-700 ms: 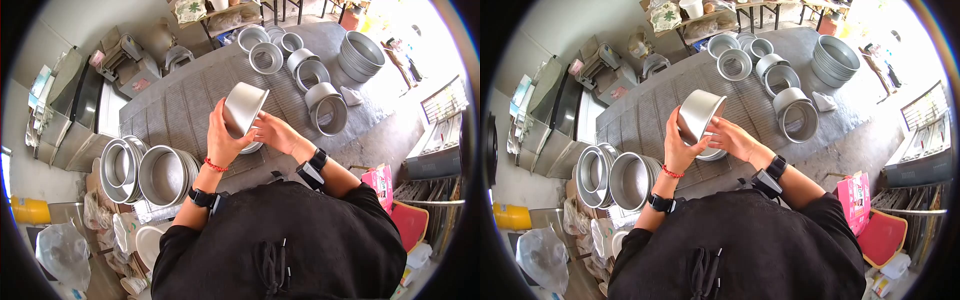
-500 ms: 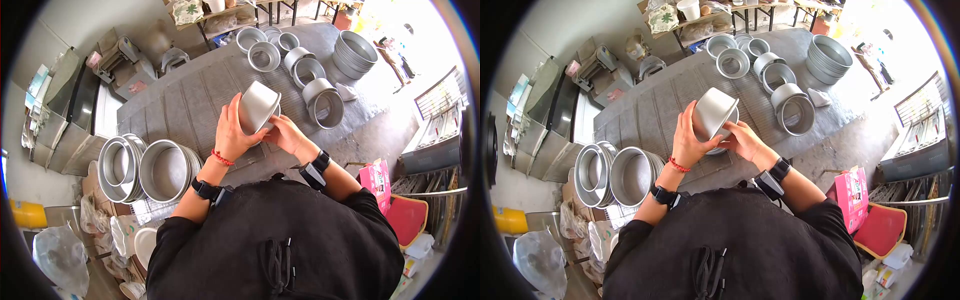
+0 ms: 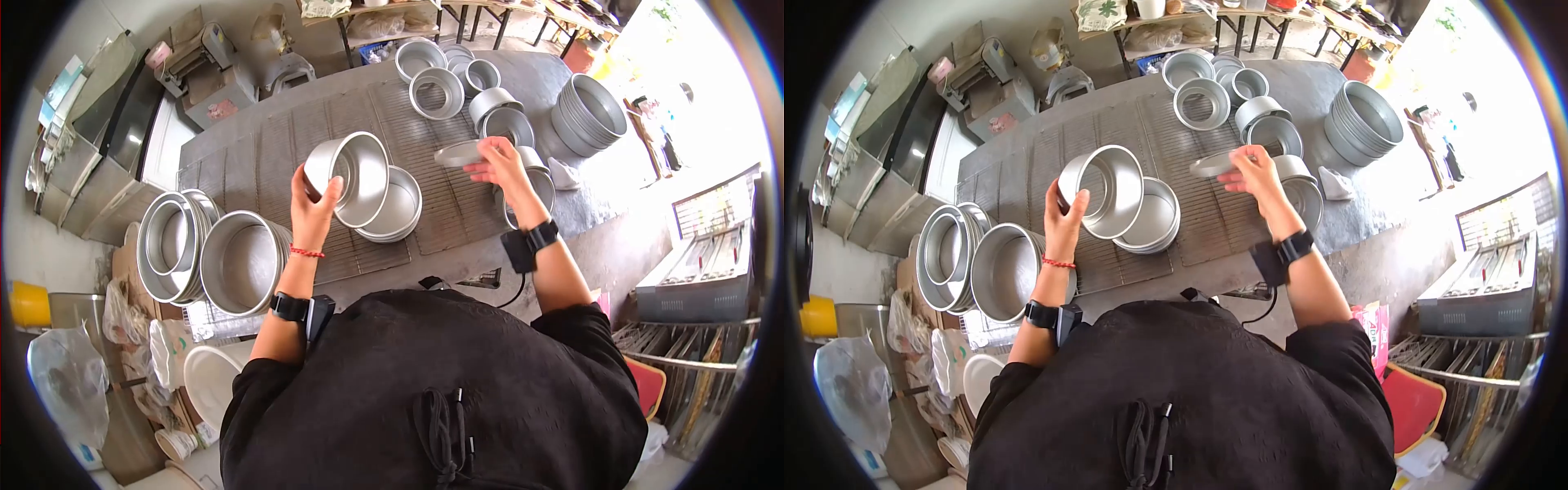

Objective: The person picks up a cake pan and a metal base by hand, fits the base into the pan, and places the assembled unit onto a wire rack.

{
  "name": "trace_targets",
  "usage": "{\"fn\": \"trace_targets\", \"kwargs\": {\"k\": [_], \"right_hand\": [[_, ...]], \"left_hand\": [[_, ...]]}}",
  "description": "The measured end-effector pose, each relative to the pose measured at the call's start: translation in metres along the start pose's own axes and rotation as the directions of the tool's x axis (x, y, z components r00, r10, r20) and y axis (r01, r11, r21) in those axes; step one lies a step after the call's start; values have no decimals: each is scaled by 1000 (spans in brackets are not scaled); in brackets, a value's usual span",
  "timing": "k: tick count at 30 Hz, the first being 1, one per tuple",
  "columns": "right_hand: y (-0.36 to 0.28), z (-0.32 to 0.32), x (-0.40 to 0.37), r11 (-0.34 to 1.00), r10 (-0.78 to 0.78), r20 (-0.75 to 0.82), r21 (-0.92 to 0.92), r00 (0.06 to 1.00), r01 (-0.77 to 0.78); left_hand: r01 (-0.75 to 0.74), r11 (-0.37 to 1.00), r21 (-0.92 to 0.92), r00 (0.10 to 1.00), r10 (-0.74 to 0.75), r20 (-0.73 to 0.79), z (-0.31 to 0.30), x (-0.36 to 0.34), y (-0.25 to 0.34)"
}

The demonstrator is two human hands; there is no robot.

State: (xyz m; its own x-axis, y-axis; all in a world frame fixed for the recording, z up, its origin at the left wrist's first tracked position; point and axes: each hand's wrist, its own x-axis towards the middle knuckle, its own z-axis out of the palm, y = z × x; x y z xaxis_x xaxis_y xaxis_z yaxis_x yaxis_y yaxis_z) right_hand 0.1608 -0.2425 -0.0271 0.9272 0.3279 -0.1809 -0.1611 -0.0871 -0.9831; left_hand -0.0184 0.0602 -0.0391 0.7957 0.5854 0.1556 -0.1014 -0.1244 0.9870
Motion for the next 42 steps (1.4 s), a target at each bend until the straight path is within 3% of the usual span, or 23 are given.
{"fn": "trace_targets", "kwargs": {"k": [2, 6, 10, 14, 16, 19, 22, 23, 33, 42], "right_hand": [[0, -13, 30, 982, 67, 129, 166, 989, -88], [7, -30, 104, 996, 87, 219, -53, 972, -77], [12, -23, 156, 987, 100, 241, -143, 965, -67], [40, -14, 208, 972, 187, 262, -191, 947, -139], [50, -12, 226, 956, 226, 285, -249, 931, -156], [60, -10, 237, 946, 244, 301, -282, 922, -158], [69, -10, 247, 933, 273, 318, -317, 908, -169], [72, -9, 252, 926, 292, 321, -331, 901, -182], [63, -12, 269, 906, 367, 360, -348, 857, -242], [55, -12, 265, 917, 317, 318, -344, 894, -203]], "left_hand": [[121, 992, 30, 992, -120, -32, 2, 0, 0], [88, 996, 10, 995, -87, -54, 16, 1, -13], [181, 982, 47, 983, -183, 32, 32, -6, -6], [132, 989, 73, 991, -132, -7, 46, -19, -10], [87, 972, 219, 995, -76, -57, 44, -22, -20], [99, 941, 325, 995, -87, -51, 41, -33, -12], [117, 961, 251, 990, -94, -103, 44, -42, -14], [114, 940, 321, 992, -92, -84, 39, -44, -19], [178, 952, 249, 977, -141, -157, 48, -60, -15], [198, 962, 190, 972, -168, -162, 47, -65, -16]]}}
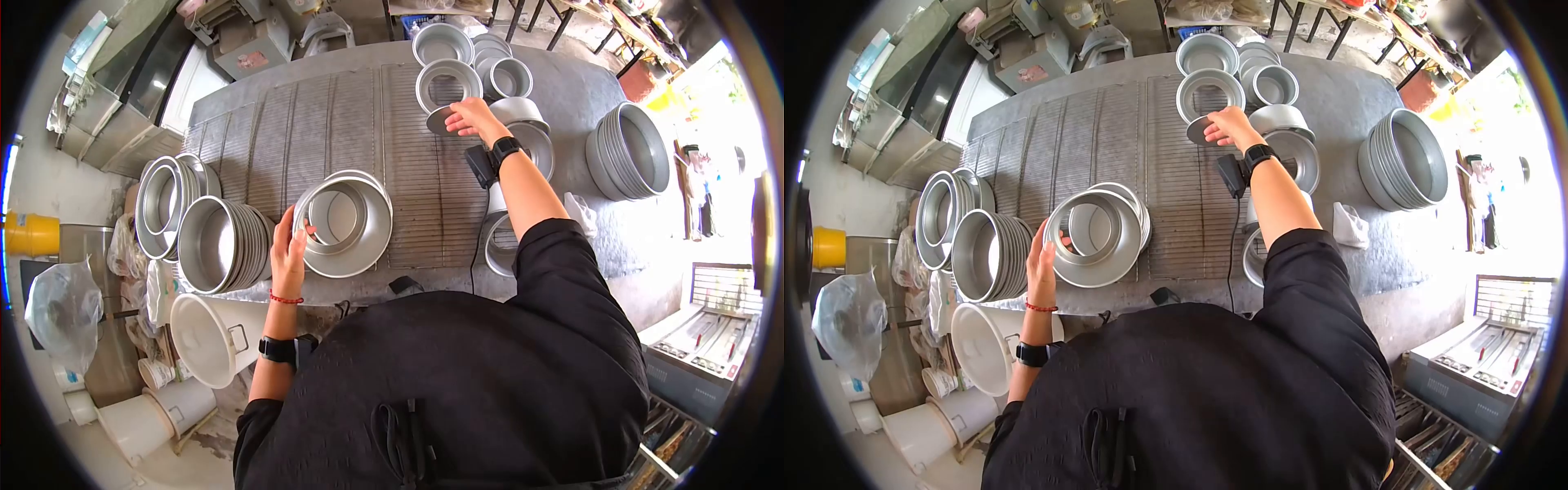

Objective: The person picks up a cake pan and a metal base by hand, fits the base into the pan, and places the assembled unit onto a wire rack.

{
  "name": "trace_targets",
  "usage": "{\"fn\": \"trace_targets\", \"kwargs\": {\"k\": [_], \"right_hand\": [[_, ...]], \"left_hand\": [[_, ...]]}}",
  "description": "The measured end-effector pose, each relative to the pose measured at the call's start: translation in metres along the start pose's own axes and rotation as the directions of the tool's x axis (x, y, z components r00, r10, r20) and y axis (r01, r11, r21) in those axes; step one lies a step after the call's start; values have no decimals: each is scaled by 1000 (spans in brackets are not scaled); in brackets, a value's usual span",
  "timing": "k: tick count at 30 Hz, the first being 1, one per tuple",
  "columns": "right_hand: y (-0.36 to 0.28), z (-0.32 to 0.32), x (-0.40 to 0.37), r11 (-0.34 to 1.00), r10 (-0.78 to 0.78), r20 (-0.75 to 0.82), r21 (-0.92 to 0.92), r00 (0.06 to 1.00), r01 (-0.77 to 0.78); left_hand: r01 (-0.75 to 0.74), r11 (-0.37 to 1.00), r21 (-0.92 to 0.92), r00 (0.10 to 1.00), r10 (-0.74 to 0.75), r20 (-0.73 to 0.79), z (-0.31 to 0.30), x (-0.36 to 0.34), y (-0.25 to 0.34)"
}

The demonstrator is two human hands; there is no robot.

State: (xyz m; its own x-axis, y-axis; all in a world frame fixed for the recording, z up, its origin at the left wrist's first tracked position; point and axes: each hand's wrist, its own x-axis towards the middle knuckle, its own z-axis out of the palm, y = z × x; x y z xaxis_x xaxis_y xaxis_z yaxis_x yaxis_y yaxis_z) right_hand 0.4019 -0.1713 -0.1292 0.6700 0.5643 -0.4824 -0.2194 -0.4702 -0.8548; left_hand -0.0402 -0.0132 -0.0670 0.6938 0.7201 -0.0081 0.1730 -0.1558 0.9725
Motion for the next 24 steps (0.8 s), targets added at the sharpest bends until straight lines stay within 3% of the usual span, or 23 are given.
{"fn": "trace_targets", "kwargs": {"k": [12, 16, 19, 22, 24], "right_hand": [[-4, 4, -5, 998, 61, 54, -23, 997, -60], [3, 13, -1, 998, -64, -166, 15, 984, 67], [1, 15, 1, 984, -174, -257, -95, 951, 154], [-5, 29, -25, 966, -257, -147, -59, 955, 251], [-30, 48, -80, 978, -209, 137, 24, 968, 208]], "left_hand": [[9, 1000, -4, 1000, -9, 18, -6, 2, -7], [22, 999, -44, 999, -20, 38, -7, 1, -4], [54, 991, -123, 998, -48, 50, -7, 2, -7], [94, 977, -191, 993, -78, 89, -9, 4, -5], [98, 971, -216, 991, -77, 108, -9, 6, -5]]}}
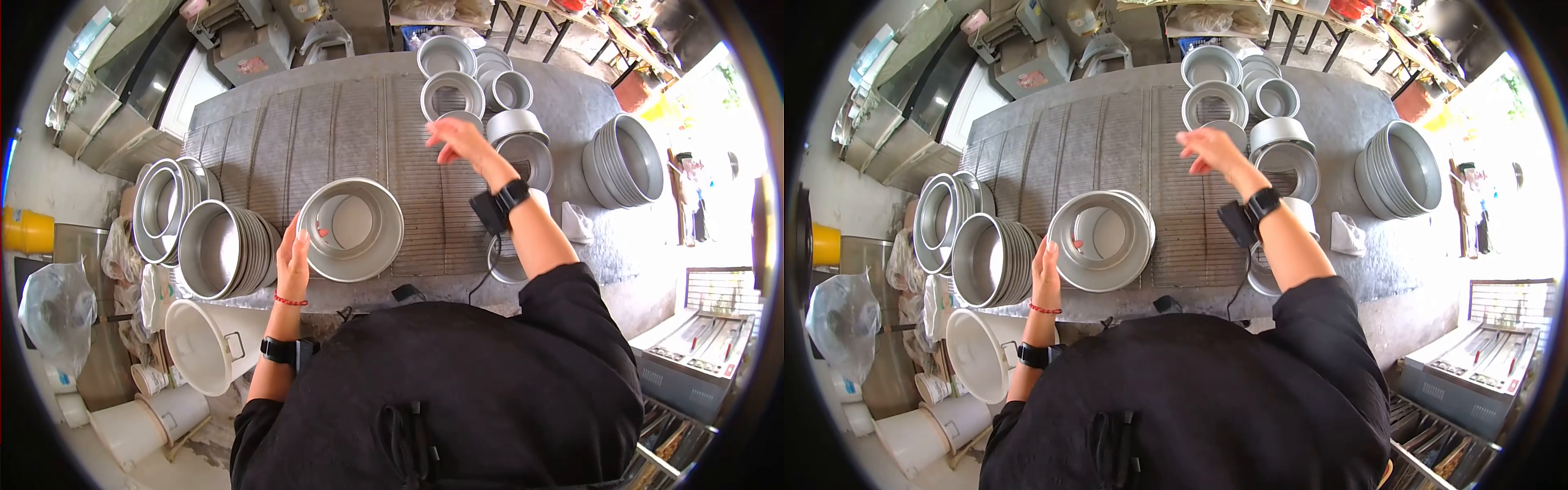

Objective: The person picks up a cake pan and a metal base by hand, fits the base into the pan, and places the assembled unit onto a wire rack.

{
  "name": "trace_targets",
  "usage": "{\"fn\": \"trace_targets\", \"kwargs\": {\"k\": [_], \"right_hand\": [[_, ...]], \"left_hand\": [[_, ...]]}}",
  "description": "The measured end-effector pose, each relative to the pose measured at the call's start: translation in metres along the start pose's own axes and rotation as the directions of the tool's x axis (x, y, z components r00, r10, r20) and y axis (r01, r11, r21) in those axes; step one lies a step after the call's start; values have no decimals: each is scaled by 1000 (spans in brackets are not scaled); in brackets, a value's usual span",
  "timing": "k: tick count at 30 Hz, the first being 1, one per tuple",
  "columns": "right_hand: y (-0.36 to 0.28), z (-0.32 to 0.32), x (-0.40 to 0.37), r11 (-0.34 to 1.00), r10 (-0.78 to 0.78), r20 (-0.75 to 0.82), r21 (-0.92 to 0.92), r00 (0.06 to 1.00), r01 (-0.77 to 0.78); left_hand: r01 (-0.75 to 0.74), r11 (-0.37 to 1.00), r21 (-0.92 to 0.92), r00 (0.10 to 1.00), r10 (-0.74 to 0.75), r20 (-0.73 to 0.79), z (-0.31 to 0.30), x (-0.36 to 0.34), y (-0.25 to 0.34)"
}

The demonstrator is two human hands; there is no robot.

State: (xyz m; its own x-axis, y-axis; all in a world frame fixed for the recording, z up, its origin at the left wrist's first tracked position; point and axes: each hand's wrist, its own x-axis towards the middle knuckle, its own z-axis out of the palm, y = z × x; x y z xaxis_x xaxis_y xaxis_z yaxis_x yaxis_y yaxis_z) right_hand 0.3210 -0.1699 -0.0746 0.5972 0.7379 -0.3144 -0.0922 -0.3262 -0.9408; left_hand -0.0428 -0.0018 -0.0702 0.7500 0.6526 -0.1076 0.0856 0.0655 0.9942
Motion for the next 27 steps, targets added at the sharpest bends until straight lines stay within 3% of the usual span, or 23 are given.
{"fn": "trace_targets", "kwargs": {"k": [3, 7, 10, 11, 15, 16, 18, 19, 20, 21, 22, 23, 27], "right_hand": [[-26, 35, -50, 999, 38, 311, -31, 950, -30], [-32, 67, -95, 938, -140, 318, -262, 938, 229], [-30, 72, -109, 799, -334, 187, -463, 924, 383], [-34, 71, -116, 844, -258, 128, -452, 958, 288], [-24, 48, -113, 796, -249, -23, -575, 968, 191], [-17, 37, -109, 754, -272, -68, -635, 960, 169], [-3, 19, -98, 798, -277, -265, -598, 924, 68], [3, 7, -94, 812, -259, -313, -584, 914, 30], [8, -2, -89, 824, -238, -359, -566, 902, -8], [-10, -7, -95, 855, -30, -385, -487, 923, -176], [10, -19, -83, 812, -121, -415, -564, 902, -151], [29, -30, -72, 759, -211, -442, -636, 872, -139], [38, -35, -65, 748, -165, -512, -622, 843, -231]], "left_hand": [[5, 999, -37, 999, -3, 37, 9, 4, 6], [-56, 998, -32, 991, 59, 123, 25, 8, 16], [-93, 996, 1, 979, 91, 181, 32, 11, 15], [-113, 993, 28, 967, 104, 233, 31, 13, 13], [-184, 979, 86, 935, 147, 323, 30, 20, 1], [-237, 935, 266, 948, 162, 275, 29, 20, 3], [-285, 749, 598, 959, 218, 184, 26, 21, 7], [-332, 627, 705, 931, 336, 140, 18, 28, -8], [-249, 651, 717, 956, 286, 72, 8, 31, -22], [-165, 671, 723, 972, 234, 4, 2, 31, -27], [-80, 686, 723, 982, 180, -63, -4, 32, -35], [-85, 707, 702, 972, 213, -97, -10, 34, -47], [46, 736, 676, 990, 58, -130, -15, 27, -52]]}}
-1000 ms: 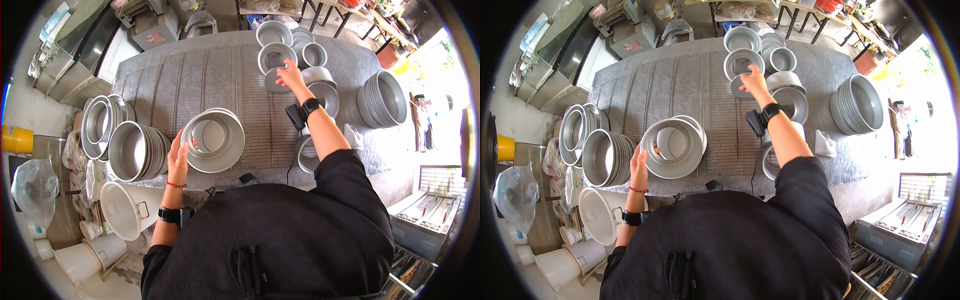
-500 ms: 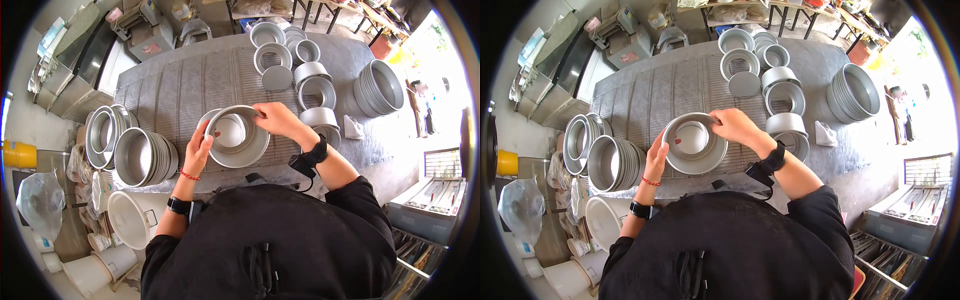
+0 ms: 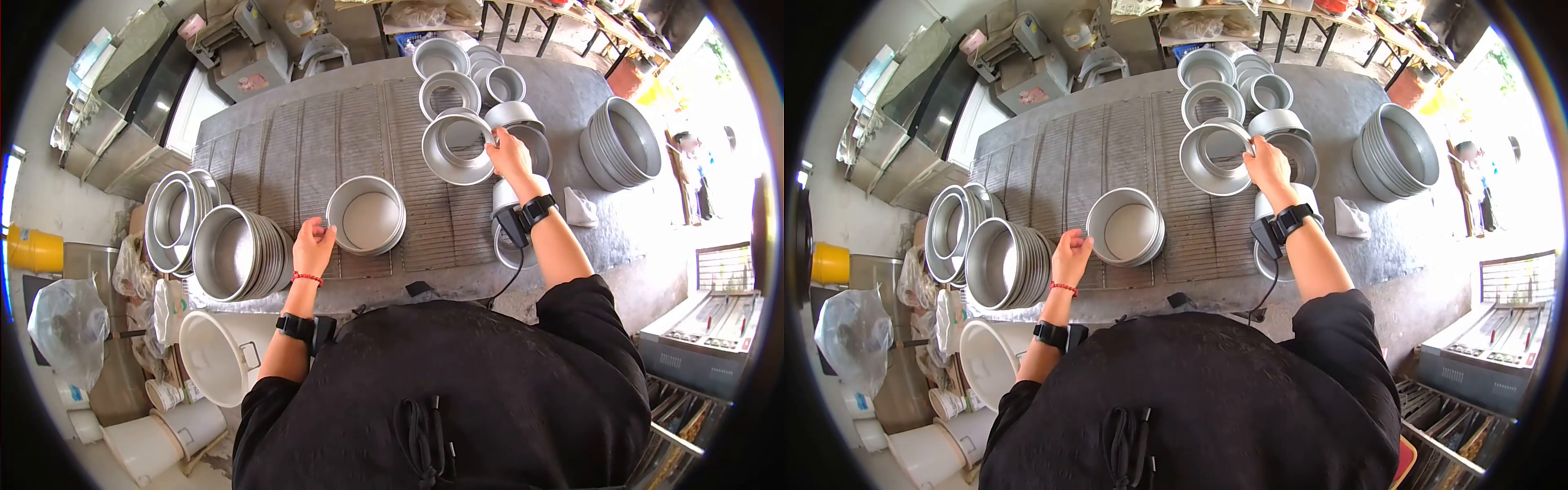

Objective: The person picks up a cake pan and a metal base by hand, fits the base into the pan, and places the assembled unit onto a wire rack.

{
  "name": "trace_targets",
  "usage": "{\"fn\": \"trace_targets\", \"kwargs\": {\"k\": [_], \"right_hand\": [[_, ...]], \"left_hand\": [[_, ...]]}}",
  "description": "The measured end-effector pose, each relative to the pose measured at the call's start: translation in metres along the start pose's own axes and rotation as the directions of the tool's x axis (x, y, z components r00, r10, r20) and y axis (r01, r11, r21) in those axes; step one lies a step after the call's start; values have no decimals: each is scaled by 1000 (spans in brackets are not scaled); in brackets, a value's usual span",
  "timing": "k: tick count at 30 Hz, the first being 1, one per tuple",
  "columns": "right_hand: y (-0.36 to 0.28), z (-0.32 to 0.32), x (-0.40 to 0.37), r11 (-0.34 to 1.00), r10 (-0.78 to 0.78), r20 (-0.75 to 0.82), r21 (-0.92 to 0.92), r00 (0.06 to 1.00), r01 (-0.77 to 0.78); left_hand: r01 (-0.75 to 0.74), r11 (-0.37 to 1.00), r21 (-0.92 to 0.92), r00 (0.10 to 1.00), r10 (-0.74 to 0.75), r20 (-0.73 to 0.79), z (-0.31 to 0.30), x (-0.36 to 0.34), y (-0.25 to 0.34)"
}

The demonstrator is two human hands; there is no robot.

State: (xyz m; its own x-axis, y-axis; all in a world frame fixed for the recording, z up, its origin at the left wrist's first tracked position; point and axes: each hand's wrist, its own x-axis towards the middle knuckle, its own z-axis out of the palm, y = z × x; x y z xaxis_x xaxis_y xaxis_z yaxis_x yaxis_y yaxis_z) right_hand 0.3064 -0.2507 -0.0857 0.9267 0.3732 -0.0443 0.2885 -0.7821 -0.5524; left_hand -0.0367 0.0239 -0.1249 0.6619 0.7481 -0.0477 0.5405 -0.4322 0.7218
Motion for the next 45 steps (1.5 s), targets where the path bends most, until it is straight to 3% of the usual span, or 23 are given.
{"fn": "trace_targets", "kwargs": {"k": [3, 9, 15, 18, 24, 30, 37, 41, 44, 45], "right_hand": [[-11, -3, 0, 986, 145, 149, 63, 978, -156], [13, 37, 25, 999, 29, 68, -27, 997, -27], [14, 44, 30, 996, 72, 98, 44, 993, -77], [5, 34, 25, 982, 157, 179, 74, 971, -173], [24, 53, 31, 997, -17, -12, -79, 1000, 16], [25, 53, 31, 999, -24, -33, -49, 999, 23], [16, 53, 20, 970, -241, -162, -59, 957, 234], [16, 64, 9, 940, -256, -130, 199, 958, 278], [-12, 55, -28, 839, -179, 191, 541, 965, 49], [-17, 58, -39, 798, -211, 217, 601, 953, 40]], "left_hand": [[26, 996, 89, 999, -29, 39, 1, 0, 3], [67, 978, 197, 997, -74, 30, 8, 13, 6], [55, 963, 262, 998, -53, -14, 14, 14, -1], [79, 960, 269, 997, -80, -8, 15, 14, -2], [109, 955, 276, 993, -116, 7, 13, 15, 5], [115, 955, 272, 992, -126, 22, 14, 19, 4], [55, 959, 278, 998, -51, -23, 20, 30, -8], [35, 980, 196, 999, -35, -3, 14, 25, -1], [9, 981, 192, 1000, -10, 9, 10, 21, 7], [-4, 981, 196, 1000, 3, 6, 8, 20, 11]]}}
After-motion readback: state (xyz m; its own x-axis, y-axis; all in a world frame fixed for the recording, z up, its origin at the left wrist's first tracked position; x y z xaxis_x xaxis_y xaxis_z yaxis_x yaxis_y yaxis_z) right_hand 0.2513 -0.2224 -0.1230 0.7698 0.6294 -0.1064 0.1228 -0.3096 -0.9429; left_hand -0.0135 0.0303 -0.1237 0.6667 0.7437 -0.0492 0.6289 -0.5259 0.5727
